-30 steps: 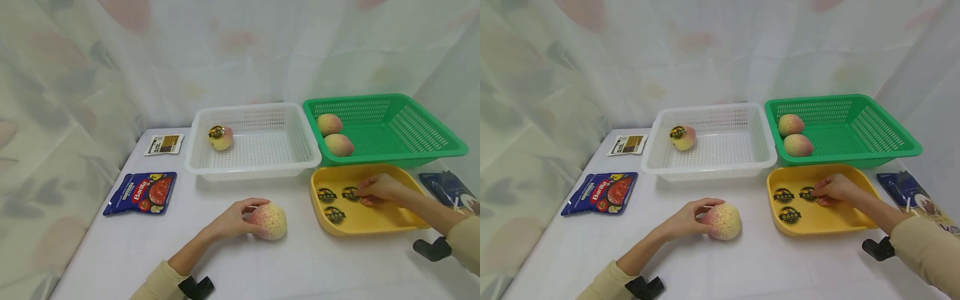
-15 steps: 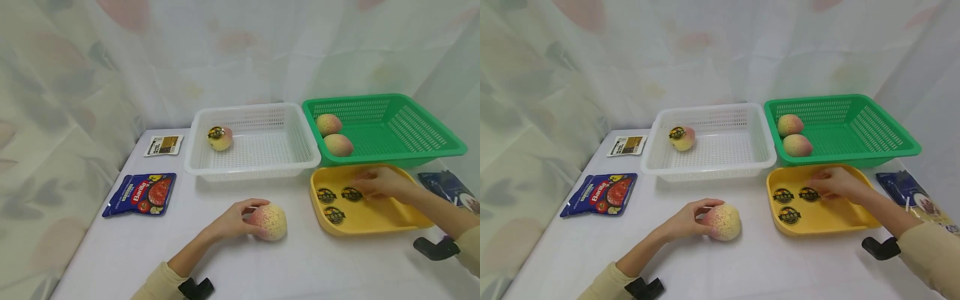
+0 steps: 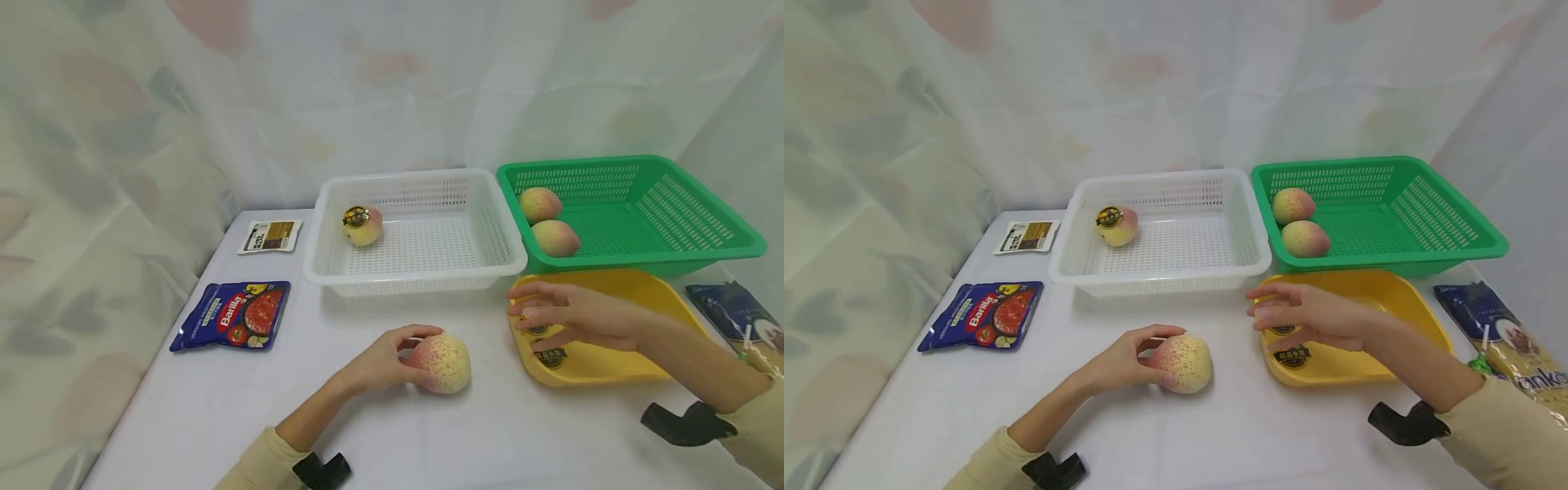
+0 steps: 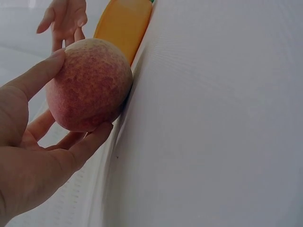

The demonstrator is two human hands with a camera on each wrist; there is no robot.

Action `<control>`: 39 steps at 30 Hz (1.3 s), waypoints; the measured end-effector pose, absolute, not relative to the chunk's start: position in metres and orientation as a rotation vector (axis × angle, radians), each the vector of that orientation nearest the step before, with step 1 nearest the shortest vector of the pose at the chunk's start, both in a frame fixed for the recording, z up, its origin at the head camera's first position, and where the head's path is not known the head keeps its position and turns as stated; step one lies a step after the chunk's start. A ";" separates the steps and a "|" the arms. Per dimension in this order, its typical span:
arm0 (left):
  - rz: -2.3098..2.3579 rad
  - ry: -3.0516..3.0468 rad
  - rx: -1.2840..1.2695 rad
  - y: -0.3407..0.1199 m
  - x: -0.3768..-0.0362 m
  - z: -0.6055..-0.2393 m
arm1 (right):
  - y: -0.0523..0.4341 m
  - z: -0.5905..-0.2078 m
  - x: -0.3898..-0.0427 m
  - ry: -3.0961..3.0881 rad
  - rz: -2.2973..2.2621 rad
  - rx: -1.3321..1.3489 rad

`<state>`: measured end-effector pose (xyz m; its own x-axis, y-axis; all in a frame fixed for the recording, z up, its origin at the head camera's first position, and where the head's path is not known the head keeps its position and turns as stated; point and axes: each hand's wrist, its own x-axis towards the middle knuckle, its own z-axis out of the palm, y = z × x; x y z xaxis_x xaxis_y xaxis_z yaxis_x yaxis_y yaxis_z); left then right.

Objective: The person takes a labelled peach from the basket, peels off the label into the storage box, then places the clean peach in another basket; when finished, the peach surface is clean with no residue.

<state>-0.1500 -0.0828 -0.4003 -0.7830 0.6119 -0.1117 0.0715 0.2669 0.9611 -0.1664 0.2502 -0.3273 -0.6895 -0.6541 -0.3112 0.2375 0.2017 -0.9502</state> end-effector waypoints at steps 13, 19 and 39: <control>1.525 2.082 0.627 -0.084 -0.150 -0.399 | 0.177 -0.353 -0.155 1.868 -1.461 -0.250; 1.527 2.078 0.650 -0.084 -0.151 -0.400 | 0.155 -0.365 -0.152 1.887 -1.414 -0.185; 1.898 2.116 0.697 -0.155 -0.169 -0.327 | 0.142 -0.374 -0.147 1.899 -1.497 -0.156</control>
<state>-0.1695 -0.1552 -0.3270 -0.8648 0.4787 0.1513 0.2023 0.0565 0.9777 -0.1473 0.1424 -0.3738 -0.7455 -0.4949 -0.4464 0.3184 0.3239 -0.8909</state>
